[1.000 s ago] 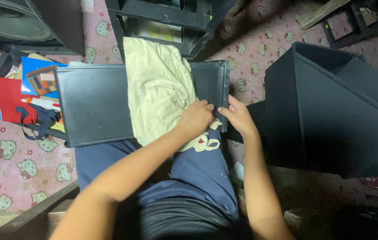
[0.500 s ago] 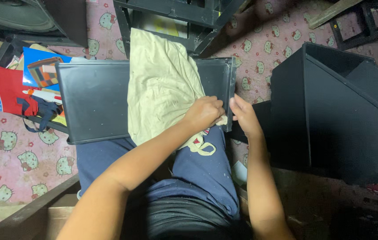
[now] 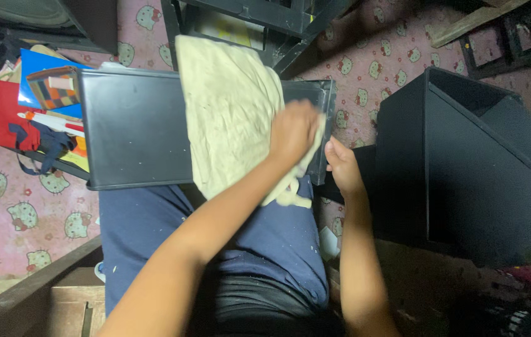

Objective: The person wipes a black plastic storage bin and a metal shelving unit with a cloth. They then remove a binder and a small basket from the shelf, open a pink pouch, and sort through items in the basket.

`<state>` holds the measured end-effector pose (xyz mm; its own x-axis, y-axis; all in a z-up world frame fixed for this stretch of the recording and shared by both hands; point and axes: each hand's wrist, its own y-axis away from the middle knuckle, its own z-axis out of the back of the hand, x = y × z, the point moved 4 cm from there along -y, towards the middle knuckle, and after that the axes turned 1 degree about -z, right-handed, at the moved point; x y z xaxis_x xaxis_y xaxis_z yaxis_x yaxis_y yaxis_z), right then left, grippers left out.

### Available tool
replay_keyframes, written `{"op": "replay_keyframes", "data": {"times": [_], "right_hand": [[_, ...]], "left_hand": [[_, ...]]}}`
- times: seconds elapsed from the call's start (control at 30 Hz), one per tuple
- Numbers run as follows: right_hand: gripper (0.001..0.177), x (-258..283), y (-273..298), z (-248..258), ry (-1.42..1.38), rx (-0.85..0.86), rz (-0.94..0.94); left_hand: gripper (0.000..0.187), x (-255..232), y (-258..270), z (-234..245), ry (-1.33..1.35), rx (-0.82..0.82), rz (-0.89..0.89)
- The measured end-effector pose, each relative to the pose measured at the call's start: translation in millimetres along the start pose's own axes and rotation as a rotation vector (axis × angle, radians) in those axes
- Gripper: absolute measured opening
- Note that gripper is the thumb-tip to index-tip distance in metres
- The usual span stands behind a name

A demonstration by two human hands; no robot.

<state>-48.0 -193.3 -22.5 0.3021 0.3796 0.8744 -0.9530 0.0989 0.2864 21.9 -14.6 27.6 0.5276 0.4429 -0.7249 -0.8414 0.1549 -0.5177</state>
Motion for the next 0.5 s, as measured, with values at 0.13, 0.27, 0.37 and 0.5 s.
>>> {"op": "replay_keyframes", "data": {"times": [0.13, 0.27, 0.37, 0.5], "right_hand": [[0.046, 5.1, 4.6, -1.8, 0.024, -0.008, 0.018], [0.047, 7.9, 7.5, -6.1, -0.028, -0.006, -0.01], [0.049, 6.1, 2.0, -6.1, -0.014, -0.036, -0.03], [0.05, 7.7, 2.9, -9.0, -0.032, -0.06, -0.065]], "left_hand": [[0.002, -4.4, 51.2, -9.2, -0.043, 0.299, -0.193], [0.006, -2.5, 47.1, -18.7, -0.194, 0.474, -0.325], [0.008, -3.0, 41.2, -6.1, -0.183, 0.435, -0.444], [0.009, 9.8, -12.8, 12.3, -0.389, 0.075, -0.383]]}}
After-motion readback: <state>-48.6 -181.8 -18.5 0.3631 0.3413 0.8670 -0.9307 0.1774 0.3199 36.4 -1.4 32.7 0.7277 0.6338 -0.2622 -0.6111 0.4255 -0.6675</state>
